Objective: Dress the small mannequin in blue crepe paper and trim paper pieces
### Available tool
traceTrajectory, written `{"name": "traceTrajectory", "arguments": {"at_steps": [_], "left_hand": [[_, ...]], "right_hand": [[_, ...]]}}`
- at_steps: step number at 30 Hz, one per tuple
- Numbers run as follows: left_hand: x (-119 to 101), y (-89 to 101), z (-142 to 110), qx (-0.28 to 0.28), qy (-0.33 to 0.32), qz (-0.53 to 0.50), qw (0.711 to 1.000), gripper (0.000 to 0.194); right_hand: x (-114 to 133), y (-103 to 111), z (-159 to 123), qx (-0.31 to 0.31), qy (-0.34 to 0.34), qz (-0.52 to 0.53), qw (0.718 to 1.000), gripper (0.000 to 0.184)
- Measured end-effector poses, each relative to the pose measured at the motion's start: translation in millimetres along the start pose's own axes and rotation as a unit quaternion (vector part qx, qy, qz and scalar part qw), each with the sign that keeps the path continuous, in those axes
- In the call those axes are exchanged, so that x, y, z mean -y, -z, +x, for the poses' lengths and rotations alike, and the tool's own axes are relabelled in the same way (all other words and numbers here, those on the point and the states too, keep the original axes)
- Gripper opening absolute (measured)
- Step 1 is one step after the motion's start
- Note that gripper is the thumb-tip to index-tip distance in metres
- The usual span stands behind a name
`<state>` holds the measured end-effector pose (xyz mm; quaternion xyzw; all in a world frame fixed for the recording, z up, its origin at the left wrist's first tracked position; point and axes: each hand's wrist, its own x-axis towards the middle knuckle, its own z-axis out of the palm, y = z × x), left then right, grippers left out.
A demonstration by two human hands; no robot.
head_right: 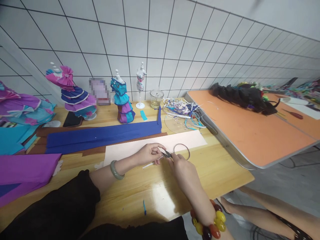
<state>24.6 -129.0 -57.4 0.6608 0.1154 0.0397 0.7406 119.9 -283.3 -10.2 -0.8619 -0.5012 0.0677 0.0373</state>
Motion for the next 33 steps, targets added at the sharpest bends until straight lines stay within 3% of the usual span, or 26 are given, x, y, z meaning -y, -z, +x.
{"name": "traceTrajectory", "arguments": {"at_steps": [8, 17, 23, 27, 33], "left_hand": [[-2.7, -0.4, -1.1, -0.013, 0.003, -0.007, 1.000, 0.041], [-6.3, 3.9, 0.7, -0.012, 0.026, -0.022, 0.999, 0.047], [-11.7, 7.4, 2.1, -0.031, 0.060, -0.044, 0.997, 0.052], [-12.3, 4.7, 0.6, 0.007, 0.105, -0.031, 0.994, 0.060], [-10.1, 2.1, -1.0, 0.038, 0.105, 0.022, 0.994, 0.077]], "right_hand": [[-1.6, -5.4, -5.4, -0.020, 0.001, 0.095, 0.995, 0.033], [-4.9, -17.2, -14.9, -0.068, 0.000, 0.121, 0.990, 0.035], [-2.8, -18.2, -19.4, -0.083, 0.057, 0.068, 0.993, 0.036], [-3.9, -19.0, -22.0, -0.125, 0.143, 0.008, 0.982, 0.031], [-4.2, -19.7, -23.8, -0.143, 0.220, -0.057, 0.963, 0.026]]}}
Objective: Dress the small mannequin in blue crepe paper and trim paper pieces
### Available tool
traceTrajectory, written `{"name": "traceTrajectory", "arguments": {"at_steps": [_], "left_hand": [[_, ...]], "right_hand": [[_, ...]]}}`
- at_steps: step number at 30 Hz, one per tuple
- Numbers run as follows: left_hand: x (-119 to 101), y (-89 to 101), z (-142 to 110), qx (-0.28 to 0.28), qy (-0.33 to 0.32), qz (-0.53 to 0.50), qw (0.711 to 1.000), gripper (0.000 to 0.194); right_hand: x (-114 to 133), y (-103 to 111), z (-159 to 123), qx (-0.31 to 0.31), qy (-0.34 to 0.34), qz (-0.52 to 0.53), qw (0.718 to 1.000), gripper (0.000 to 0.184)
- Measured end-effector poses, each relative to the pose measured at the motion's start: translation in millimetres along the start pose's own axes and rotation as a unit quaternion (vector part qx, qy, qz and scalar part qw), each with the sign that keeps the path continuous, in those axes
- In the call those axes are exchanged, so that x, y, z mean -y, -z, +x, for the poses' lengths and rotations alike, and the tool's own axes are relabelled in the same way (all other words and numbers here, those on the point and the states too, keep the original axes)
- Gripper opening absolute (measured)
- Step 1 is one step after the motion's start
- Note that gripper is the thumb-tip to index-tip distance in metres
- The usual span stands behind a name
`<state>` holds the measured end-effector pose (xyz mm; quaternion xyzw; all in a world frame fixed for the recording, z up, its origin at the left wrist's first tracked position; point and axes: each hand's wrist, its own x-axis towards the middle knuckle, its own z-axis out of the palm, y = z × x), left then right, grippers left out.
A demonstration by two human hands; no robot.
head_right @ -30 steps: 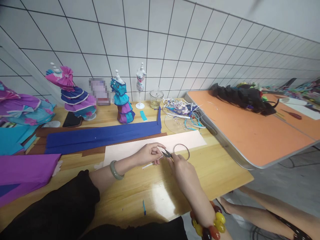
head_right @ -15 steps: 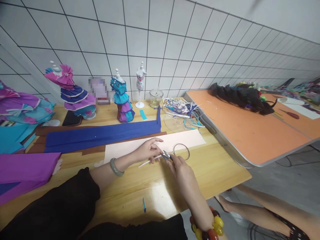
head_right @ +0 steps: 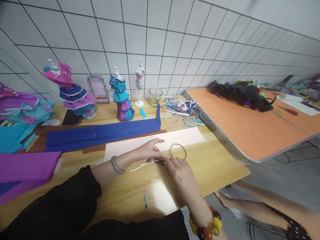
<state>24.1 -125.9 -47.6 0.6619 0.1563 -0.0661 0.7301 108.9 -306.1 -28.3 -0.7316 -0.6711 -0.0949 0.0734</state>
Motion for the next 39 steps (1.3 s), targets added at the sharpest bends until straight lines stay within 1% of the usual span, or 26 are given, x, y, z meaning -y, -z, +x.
{"name": "traceTrajectory", "arguments": {"at_steps": [6, 10, 18, 22, 26, 29, 32, 36, 39], "left_hand": [[3.8, 0.9, -0.1, 0.045, -0.002, 0.043, 0.998, 0.092], [5.8, 0.2, -0.3, 0.045, -0.010, 0.053, 0.998, 0.096], [2.8, 1.2, -0.7, 0.039, -0.014, 0.073, 0.996, 0.094], [2.4, -0.2, -0.9, 0.052, -0.021, 0.061, 0.997, 0.097], [2.6, -1.3, -1.2, 0.045, -0.023, 0.059, 0.997, 0.089], [2.0, -1.2, -1.2, 0.020, -0.021, 0.050, 0.998, 0.085], [0.9, 0.5, -0.8, -0.001, -0.017, 0.029, 0.999, 0.084], [0.1, 5.1, 0.5, 0.005, -0.015, 0.031, 0.999, 0.085], [0.3, 8.7, 1.1, 0.005, -0.019, 0.034, 0.999, 0.086]], "right_hand": [[4.6, -1.6, -1.7, 0.008, 0.017, -0.002, 1.000, 0.018], [4.5, -5.2, -5.1, 0.003, 0.025, -0.014, 1.000, 0.017], [5.8, -7.4, -9.3, 0.006, 0.031, -0.009, 0.999, 0.019], [6.2, -8.2, -7.8, -0.004, 0.037, -0.015, 0.999, 0.021], [8.9, -7.3, -7.2, -0.008, 0.037, -0.017, 0.999, 0.019], [17.0, -5.6, -8.7, -0.014, 0.029, 0.009, 0.999, 0.019], [30.3, -5.9, -10.7, -0.012, 0.015, 0.073, 0.997, 0.019], [44.9, -10.2, -11.6, 0.037, 0.005, 0.161, 0.986, 0.022], [44.4, -9.9, -11.2, 0.031, 0.002, 0.179, 0.983, 0.022]]}}
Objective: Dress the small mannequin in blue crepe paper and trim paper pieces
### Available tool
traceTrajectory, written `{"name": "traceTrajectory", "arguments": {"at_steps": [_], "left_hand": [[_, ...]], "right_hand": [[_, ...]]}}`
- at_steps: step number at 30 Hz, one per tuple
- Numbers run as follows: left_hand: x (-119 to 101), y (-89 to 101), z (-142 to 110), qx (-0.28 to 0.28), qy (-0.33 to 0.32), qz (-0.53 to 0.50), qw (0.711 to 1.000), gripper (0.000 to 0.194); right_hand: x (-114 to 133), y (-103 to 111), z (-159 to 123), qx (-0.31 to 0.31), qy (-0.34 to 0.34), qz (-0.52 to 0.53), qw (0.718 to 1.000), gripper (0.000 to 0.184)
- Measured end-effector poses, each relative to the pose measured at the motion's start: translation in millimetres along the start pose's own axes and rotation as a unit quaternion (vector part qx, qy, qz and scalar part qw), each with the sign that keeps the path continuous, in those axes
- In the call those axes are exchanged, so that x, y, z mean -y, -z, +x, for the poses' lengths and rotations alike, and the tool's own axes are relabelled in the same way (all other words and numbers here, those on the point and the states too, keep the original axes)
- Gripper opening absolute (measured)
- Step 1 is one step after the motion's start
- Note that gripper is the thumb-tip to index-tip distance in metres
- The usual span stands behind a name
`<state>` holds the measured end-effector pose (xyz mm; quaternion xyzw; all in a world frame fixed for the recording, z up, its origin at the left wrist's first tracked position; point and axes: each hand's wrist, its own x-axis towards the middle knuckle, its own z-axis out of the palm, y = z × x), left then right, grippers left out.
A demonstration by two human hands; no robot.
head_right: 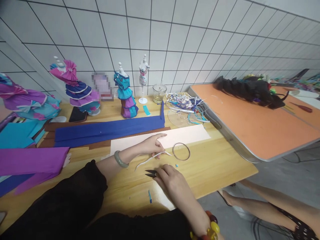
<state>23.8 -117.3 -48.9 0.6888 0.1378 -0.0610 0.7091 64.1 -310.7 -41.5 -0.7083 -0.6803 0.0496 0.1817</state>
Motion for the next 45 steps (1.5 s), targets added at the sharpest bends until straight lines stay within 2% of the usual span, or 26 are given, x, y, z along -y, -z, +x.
{"name": "traceTrajectory", "arguments": {"at_steps": [4, 8, 13, 19, 23, 26, 31, 36, 38, 42, 45], "left_hand": [[0.1, 2.9, -1.2, -0.009, -0.012, 0.020, 1.000, 0.082], [-0.9, 2.7, -3.5, -0.017, -0.018, 0.067, 0.997, 0.075], [-3.3, 0.3, -7.0, -0.034, -0.053, 0.130, 0.990, 0.068], [-8.7, 0.9, -11.5, -0.055, -0.080, 0.186, 0.978, 0.062], [-10.0, 4.1, -10.4, -0.074, -0.069, 0.187, 0.977, 0.062], [-10.9, 7.2, -8.8, -0.074, -0.057, 0.171, 0.981, 0.064], [-12.1, 14.3, -8.4, -0.047, -0.062, 0.137, 0.987, 0.075], [-10.3, 24.3, -10.9, 0.006, -0.052, 0.176, 0.983, 0.073], [-8.2, 27.8, -11.5, 0.027, -0.036, 0.194, 0.980, 0.072], [-3.4, 31.8, -11.0, 0.050, -0.036, 0.218, 0.974, 0.074], [-1.6, 33.0, -10.0, 0.054, -0.032, 0.233, 0.971, 0.078]], "right_hand": [[-18.2, 13.0, 1.4, -0.039, 0.004, 0.024, 0.999, 0.022], [-48.9, 20.5, 8.8, -0.098, -0.084, -0.045, 0.991, 0.022], [-66.2, 11.8, 23.5, -0.021, -0.101, -0.086, 0.991, 0.023], [-71.0, 10.3, 21.8, -0.033, -0.138, -0.129, 0.981, 0.023], [-81.5, 16.1, 14.8, -0.035, -0.173, -0.092, 0.980, 0.023], [-90.3, 17.7, 12.0, -0.021, -0.173, -0.055, 0.983, 0.023], [-99.9, 19.5, 13.6, 0.042, -0.180, 0.012, 0.983, 0.021], [-97.3, 26.1, 18.6, 0.077, -0.196, 0.046, 0.976, 0.012], [-96.1, 27.4, 19.8, 0.089, -0.199, 0.050, 0.975, 0.014], [-98.9, 24.8, 18.3, 0.082, -0.217, 0.078, 0.970, 0.017], [-103.8, 22.2, 15.3, 0.077, -0.225, 0.119, 0.964, 0.027]]}}
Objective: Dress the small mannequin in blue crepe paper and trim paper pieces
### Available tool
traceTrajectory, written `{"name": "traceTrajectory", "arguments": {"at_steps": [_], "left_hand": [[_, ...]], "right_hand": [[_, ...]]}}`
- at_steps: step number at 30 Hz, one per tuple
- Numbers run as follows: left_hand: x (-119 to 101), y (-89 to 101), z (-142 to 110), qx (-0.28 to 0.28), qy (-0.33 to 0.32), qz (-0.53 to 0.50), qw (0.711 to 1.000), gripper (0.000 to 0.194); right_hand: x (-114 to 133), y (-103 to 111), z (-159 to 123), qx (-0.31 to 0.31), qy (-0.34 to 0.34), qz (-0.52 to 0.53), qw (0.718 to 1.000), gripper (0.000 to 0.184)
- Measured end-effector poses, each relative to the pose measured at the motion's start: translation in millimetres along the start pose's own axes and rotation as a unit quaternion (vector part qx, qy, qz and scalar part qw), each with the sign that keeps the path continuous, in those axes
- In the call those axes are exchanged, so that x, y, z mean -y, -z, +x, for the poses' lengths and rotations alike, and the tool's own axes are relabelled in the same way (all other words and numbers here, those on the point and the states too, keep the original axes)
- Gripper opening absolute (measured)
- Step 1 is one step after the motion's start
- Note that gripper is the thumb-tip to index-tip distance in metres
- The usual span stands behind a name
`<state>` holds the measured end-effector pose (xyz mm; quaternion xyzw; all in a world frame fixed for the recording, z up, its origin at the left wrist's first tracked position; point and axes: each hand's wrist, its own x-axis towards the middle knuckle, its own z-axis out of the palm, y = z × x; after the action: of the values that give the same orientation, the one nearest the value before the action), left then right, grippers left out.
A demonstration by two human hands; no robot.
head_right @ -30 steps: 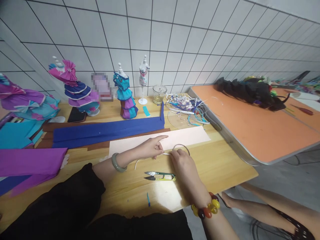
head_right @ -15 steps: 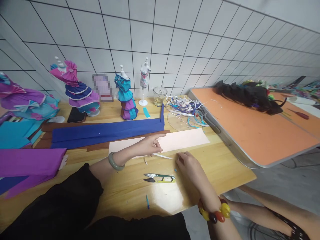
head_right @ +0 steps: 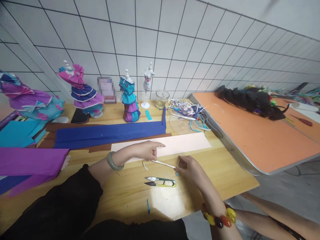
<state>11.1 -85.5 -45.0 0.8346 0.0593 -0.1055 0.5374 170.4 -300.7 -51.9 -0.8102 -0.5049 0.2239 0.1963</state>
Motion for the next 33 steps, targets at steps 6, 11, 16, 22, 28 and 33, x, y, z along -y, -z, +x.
{"name": "traceTrajectory", "arguments": {"at_steps": [6, 11, 16, 22, 28, 33], "left_hand": [[-2.7, 7.3, -2.3, -0.003, 0.019, 0.025, 1.000, 0.079], [-7.2, 24.1, -8.6, -0.066, -0.030, 0.052, 0.996, 0.049], [-22.0, 37.6, -18.3, -0.097, -0.088, -0.110, 0.985, 0.026], [-45.4, 41.6, -27.7, -0.193, -0.091, -0.341, 0.916, 0.022], [-51.3, 48.9, -32.2, -0.296, -0.099, -0.392, 0.865, 0.018], [-52.6, 53.0, -35.0, -0.330, -0.111, -0.396, 0.850, 0.017]], "right_hand": [[-4.6, -0.4, -1.5, 0.002, 0.000, 0.059, 0.998, 0.043], [-1.6, 5.9, -0.8, 0.007, -0.051, 0.165, 0.985, 0.045], [31.7, 26.9, 14.9, -0.107, -0.056, 0.140, 0.983, 0.035], [105.2, 39.9, 45.5, -0.198, 0.110, 0.097, 0.969, 0.025], [137.1, 39.2, 74.9, -0.231, 0.172, 0.073, 0.955, 0.027], [152.3, 39.6, 85.4, -0.231, 0.186, 0.058, 0.953, 0.025]]}}
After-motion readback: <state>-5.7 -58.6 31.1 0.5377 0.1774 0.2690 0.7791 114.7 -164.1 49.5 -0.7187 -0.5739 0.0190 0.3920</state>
